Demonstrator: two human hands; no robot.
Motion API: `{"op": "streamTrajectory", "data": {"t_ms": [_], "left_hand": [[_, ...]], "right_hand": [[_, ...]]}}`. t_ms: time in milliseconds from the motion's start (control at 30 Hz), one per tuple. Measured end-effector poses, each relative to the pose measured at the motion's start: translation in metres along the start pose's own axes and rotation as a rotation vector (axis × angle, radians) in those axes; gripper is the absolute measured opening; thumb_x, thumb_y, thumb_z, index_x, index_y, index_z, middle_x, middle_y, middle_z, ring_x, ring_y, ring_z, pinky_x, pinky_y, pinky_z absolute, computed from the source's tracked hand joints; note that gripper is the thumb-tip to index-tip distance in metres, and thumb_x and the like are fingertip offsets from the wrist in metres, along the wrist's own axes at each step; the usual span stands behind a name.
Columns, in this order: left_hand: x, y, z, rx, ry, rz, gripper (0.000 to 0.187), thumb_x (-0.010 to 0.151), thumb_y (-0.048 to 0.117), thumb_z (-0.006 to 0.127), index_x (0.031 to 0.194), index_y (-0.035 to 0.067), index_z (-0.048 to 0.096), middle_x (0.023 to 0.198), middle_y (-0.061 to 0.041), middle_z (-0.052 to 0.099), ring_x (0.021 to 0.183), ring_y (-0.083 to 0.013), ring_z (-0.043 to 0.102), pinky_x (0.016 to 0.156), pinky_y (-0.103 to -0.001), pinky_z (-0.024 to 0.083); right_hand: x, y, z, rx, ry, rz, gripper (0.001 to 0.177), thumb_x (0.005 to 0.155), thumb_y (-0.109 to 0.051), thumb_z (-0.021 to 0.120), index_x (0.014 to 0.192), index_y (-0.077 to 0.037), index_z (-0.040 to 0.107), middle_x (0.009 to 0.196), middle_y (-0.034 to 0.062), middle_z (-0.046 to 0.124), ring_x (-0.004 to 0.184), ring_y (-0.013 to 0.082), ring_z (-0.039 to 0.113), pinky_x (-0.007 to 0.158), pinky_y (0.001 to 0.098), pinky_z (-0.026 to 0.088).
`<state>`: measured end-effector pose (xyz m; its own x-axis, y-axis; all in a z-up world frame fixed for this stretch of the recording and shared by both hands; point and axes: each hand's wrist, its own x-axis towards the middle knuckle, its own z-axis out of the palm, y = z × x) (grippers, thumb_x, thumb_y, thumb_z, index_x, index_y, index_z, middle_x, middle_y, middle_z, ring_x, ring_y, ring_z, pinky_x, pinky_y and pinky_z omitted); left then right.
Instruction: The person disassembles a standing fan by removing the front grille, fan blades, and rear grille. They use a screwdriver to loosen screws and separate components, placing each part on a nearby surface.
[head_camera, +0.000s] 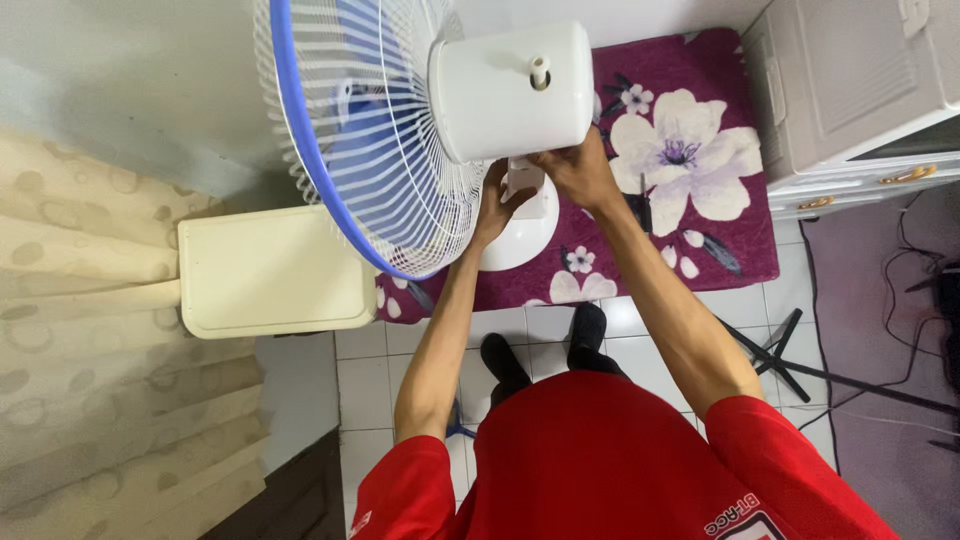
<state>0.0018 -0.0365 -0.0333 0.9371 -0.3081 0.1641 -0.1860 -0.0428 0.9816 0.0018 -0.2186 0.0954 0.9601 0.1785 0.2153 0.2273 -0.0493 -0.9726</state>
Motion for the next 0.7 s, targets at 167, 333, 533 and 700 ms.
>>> {"op": "streamTrajectory", "data": {"t_ms": [167, 333, 533, 700], "left_hand": [[-0.017, 0.006, 0.005, 0.049, 0.042, -0.075, 0.077, 0.093, 0.018, 0.075, 0.155, 0.001, 0.033, 0.151, -0.019, 0.048, 0.14, -0.0326, 0.049, 0.11, -0.047, 0.05], [-0.021, 0.007, 0.011, 0.067, 0.106, 0.036, 0.077, 0.096, 0.019, 0.075, 0.156, -0.001, 0.032, 0.153, -0.021, 0.048, 0.141, -0.0323, 0.052, 0.114, -0.043, 0.051], [-0.036, 0.023, 0.015, 0.53, 0.213, -0.027, 0.08, 0.096, 0.032, 0.073, 0.157, -0.001, 0.034, 0.152, -0.023, 0.051, 0.139, -0.0343, 0.055, 0.114, -0.042, 0.049], [-0.123, 0.067, 0.022, 0.69, 0.036, -0.034, 0.081, 0.099, 0.03, 0.078, 0.154, -0.009, 0.032, 0.152, -0.032, 0.041, 0.139, -0.0436, 0.046, 0.111, -0.049, 0.041]], "right_hand": [[-0.008, 0.009, 0.002, -0.022, -0.047, -0.027, 0.019, 0.094, 0.0, 0.074, 0.112, 0.004, 0.069, 0.104, 0.0113, 0.077, 0.099, 0.018, 0.075, 0.087, 0.0343, 0.063], [-0.024, 0.006, 0.004, 0.099, -0.043, -0.069, 0.021, 0.103, -0.005, 0.068, 0.122, 0.005, 0.065, 0.114, 0.0128, 0.074, 0.107, 0.0178, 0.069, 0.095, 0.0343, 0.058], [-0.064, -0.007, 0.004, -0.05, 0.174, -0.025, 0.024, 0.102, -0.014, 0.07, 0.118, 0.003, 0.062, 0.109, 0.0096, 0.072, 0.104, 0.0155, 0.07, 0.093, 0.031, 0.058], [-0.082, 0.001, 0.008, -0.067, 0.209, 0.093, 0.026, 0.1, -0.019, 0.074, 0.114, 0.001, 0.065, 0.1, 0.0074, 0.072, 0.092, 0.0122, 0.068, 0.084, 0.028, 0.057]]}}
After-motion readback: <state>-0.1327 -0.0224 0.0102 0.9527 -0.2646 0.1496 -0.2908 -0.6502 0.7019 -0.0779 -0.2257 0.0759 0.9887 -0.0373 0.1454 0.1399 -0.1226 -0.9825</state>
